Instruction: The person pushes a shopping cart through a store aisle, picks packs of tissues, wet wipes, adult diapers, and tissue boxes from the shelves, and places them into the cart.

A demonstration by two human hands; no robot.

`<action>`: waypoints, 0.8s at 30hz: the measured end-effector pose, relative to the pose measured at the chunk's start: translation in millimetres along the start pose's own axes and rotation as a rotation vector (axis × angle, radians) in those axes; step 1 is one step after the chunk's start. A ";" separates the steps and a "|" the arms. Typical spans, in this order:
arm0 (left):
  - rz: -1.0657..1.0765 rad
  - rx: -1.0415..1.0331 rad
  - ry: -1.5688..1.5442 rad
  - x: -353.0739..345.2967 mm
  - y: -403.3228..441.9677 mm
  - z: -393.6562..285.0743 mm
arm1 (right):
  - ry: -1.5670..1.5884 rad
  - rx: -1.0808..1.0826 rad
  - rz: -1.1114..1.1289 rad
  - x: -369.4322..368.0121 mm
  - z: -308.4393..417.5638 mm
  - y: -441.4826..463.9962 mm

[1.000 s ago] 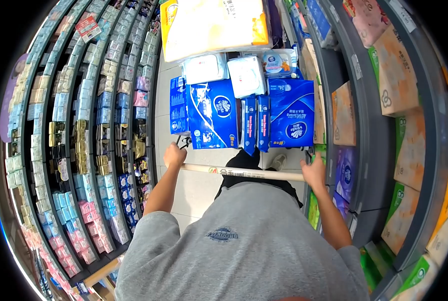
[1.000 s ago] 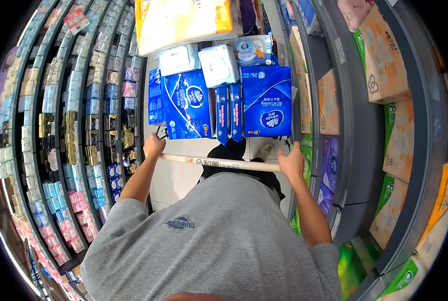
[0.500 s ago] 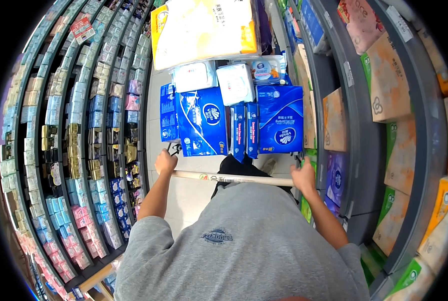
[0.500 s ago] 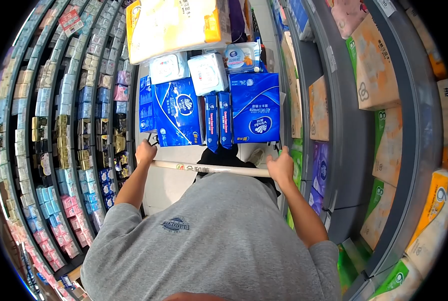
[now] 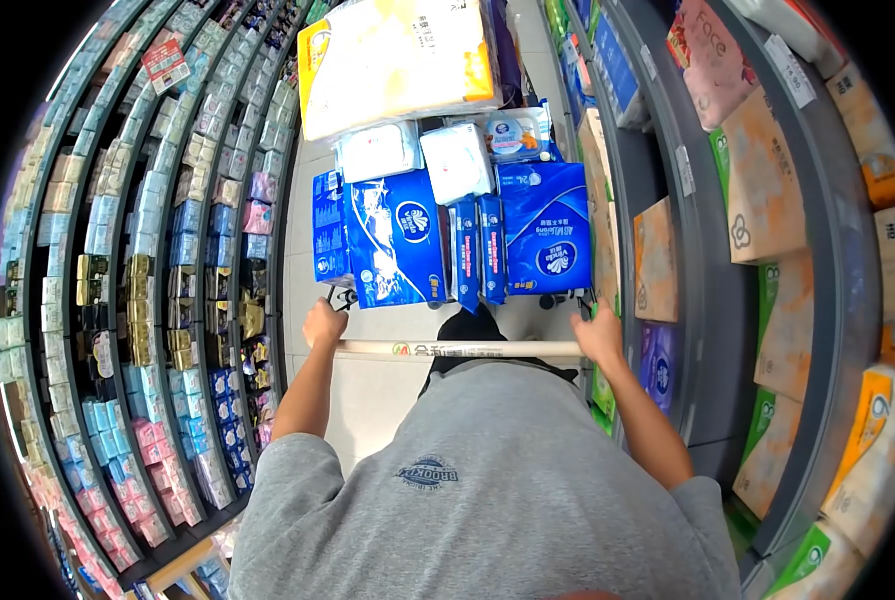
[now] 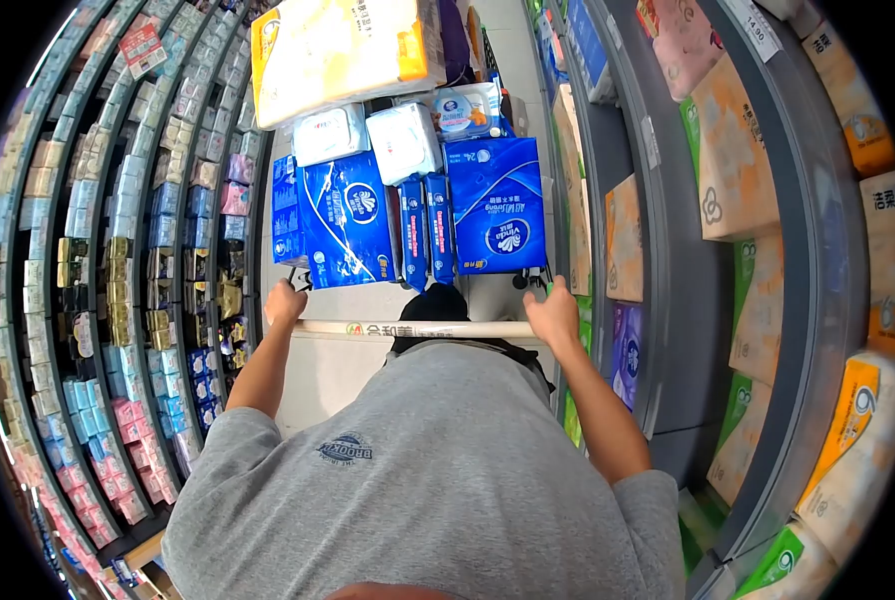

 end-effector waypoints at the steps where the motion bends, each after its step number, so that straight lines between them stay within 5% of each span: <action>1: -0.009 0.002 -0.005 0.3 0.1 0.5 | 0.000 0.006 0.009 -0.9 2.4 -0.3; 24: 0.012 -0.064 -0.069 -4.7 33.4 -6.5 | 0.156 -0.082 -0.048 -44.7 -43.7 14.9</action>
Point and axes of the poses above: each hand's wrist, its own y-axis towards the middle knuckle, its own x-axis out of the back of the hand, z = x × y, the point moved 6 cm from there along y, towards the middle knuckle
